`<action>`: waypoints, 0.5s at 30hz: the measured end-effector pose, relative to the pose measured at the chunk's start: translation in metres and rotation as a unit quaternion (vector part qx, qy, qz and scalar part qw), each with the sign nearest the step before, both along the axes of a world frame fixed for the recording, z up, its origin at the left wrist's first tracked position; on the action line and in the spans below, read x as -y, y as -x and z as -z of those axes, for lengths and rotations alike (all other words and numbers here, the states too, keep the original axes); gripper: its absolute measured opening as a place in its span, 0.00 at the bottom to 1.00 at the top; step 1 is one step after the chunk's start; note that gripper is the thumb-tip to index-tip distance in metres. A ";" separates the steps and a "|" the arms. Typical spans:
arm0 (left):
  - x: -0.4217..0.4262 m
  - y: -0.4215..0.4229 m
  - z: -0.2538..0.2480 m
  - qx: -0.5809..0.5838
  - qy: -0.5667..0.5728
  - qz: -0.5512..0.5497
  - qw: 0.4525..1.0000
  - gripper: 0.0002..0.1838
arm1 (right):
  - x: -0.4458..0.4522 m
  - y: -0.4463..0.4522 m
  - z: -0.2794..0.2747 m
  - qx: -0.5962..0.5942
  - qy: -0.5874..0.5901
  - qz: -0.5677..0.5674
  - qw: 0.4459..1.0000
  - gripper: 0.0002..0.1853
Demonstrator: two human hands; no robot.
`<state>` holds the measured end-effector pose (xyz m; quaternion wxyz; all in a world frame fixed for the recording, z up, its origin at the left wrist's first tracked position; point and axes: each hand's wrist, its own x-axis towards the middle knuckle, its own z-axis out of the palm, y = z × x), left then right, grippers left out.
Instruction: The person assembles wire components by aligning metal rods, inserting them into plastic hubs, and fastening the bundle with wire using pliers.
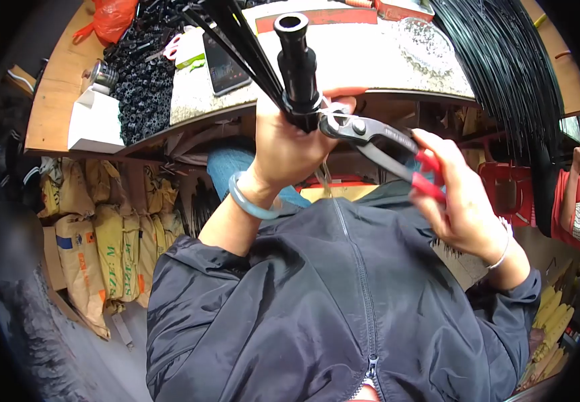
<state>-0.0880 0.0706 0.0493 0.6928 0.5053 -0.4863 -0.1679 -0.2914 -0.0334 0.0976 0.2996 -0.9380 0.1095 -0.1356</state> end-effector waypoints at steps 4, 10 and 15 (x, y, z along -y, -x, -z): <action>-0.002 -0.002 0.000 -0.053 -0.025 0.042 0.997 0.05 | 0.018 0.005 -0.019 -0.143 -0.304 -0.088 0.938 0.15; -0.005 0.001 -0.008 -0.017 -0.041 0.037 0.998 0.14 | 0.004 0.001 -0.006 -0.072 -0.190 -0.023 0.979 0.34; -0.002 0.001 -0.004 0.009 -0.032 0.045 0.998 0.14 | 0.013 -0.006 -0.032 -0.308 -0.503 -0.026 0.807 0.21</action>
